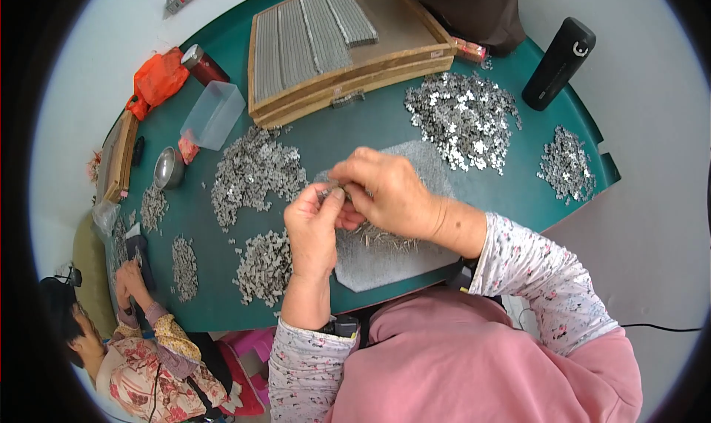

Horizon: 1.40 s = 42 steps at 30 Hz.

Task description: Manually sort and arrange small metal slider components on a surface.

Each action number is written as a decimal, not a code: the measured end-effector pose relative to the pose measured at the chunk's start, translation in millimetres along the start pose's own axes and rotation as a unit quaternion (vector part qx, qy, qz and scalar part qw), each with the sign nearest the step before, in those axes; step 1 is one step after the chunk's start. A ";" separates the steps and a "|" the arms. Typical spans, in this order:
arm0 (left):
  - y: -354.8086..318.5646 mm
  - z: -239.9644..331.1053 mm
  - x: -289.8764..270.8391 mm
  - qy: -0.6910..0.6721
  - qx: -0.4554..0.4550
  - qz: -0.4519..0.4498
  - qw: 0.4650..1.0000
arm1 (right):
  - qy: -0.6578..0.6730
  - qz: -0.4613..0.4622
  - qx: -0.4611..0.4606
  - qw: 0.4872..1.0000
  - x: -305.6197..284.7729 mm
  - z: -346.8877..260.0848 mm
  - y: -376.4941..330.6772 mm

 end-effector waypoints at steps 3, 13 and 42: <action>4.0 1.6 -8.6 -0.008 0.009 0.009 1.000 | 0.039 -0.006 0.039 0.998 -3.7 1.7 -0.4; 8.2 2.7 -22.7 -0.067 -0.010 0.058 0.996 | -0.172 -0.188 0.004 0.967 18.2 -1.7 -29.1; 8.1 -6.9 11.0 -0.004 0.010 -0.037 0.999 | 0.019 -0.002 0.167 0.986 -20.4 18.3 -16.7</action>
Point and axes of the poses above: each hand's wrist, its own y-axis towards the middle knuckle, its own x-axis out of the palm, z = x × y, the point moved 2 cm from there along y, towards the middle knuckle, and after that the axes turned 1 degree about y, right-handed, at the moved point
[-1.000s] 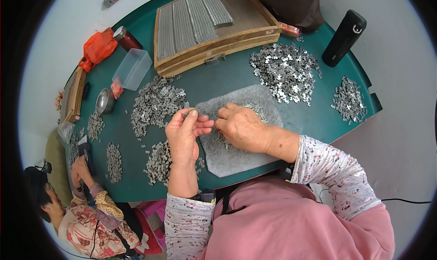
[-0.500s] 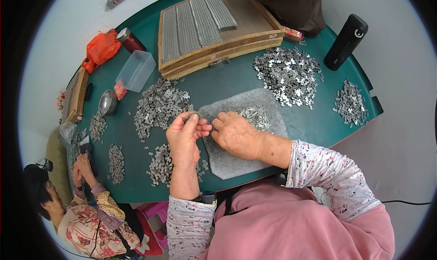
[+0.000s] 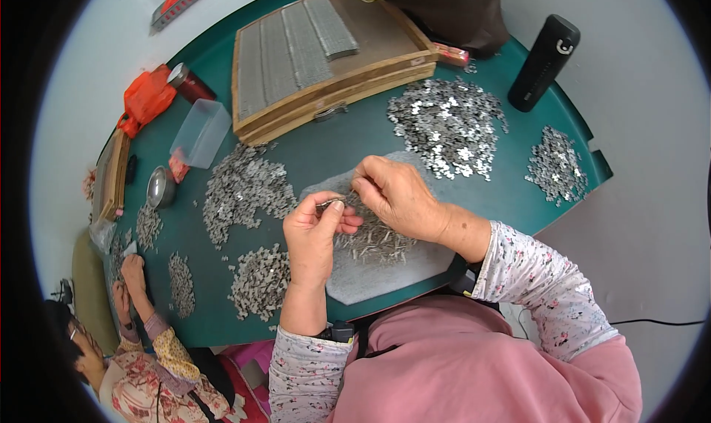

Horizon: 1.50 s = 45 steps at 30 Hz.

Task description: Manually sort and arrange small metal slider components on a surface.

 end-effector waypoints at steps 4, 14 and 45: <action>3.5 -2.8 25.1 0.008 0.003 -0.050 0.999 | 0.026 -0.018 0.039 0.999 -13.4 4.4 -3.0; 12.4 -5.2 48.4 0.029 -0.012 -0.043 0.999 | 0.036 -0.001 0.035 0.999 -33.4 22.3 -7.9; 11.5 -3.4 10.9 -0.090 -0.158 -0.072 0.981 | -0.161 -0.038 -0.202 0.965 -22.8 -13.9 -13.2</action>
Point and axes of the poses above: each hand's wrist, its own y-axis towards the middle knuckle, its own x-axis out of the palm, z = x × y, the point moved 2 cm from there along y, towards the middle knuckle, and after that the axes turned 1 degree about y, right-handed, at the moved point
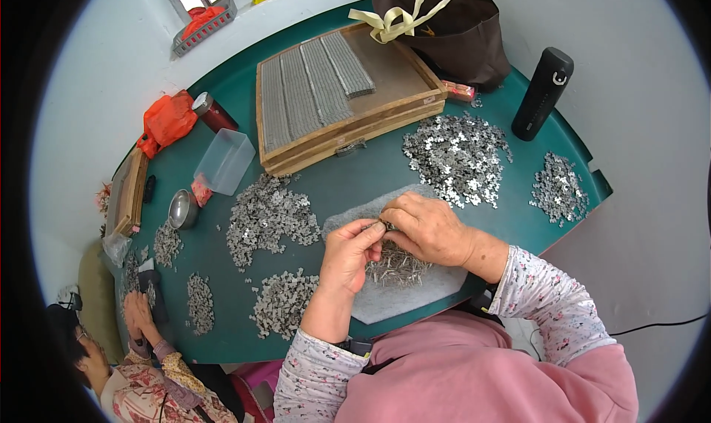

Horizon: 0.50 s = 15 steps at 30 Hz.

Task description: Manually sort and arrange small metal slider components on a surface.

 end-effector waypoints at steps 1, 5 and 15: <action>0.0 -0.7 -1.3 -0.007 0.004 -0.004 1.000 | 0.006 -0.001 -0.004 1.000 0.8 1.2 0.6; -2.5 3.6 1.3 -0.061 -0.038 -0.008 0.997 | 0.029 0.000 0.010 1.000 2.1 5.9 0.9; -6.3 -3.2 11.3 -0.021 -0.026 -0.058 0.998 | 0.062 -0.005 0.078 0.995 -15.3 -2.0 -18.3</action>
Point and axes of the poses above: each hand's wrist, its own y-axis towards the middle knuckle, its own x-axis out of the palm, z = x × y, the point moved 2 cm from there along y, towards the middle knuckle, and after that the axes turned 1 degree about y, right-handed, at the moved point
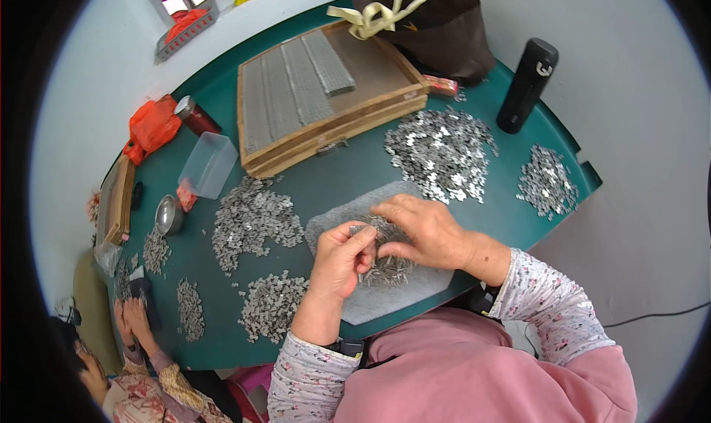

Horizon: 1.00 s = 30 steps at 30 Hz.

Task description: Manually sort and arrange small metal slider components on a surface.

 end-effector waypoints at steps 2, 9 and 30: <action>-0.5 -1.7 2.2 0.033 0.001 -0.011 0.999 | 0.005 0.009 0.062 0.998 -21.6 -4.5 -18.1; -10.0 0.9 -19.4 0.040 0.056 0.066 0.995 | 0.275 -0.207 0.447 0.826 -101.1 -17.9 -159.2; -11.7 2.4 -37.8 0.016 -0.067 0.085 0.994 | 0.396 -0.230 0.788 0.412 194.6 112.5 -497.1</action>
Point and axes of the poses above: each hand's wrist, its own y-axis towards the middle knuckle, its own x-axis out of the palm, z = x × y, the point moved 2 cm from there along y, towards the middle knuckle, and after that the axes turned 1 degree about y, right-handed, at the moved point
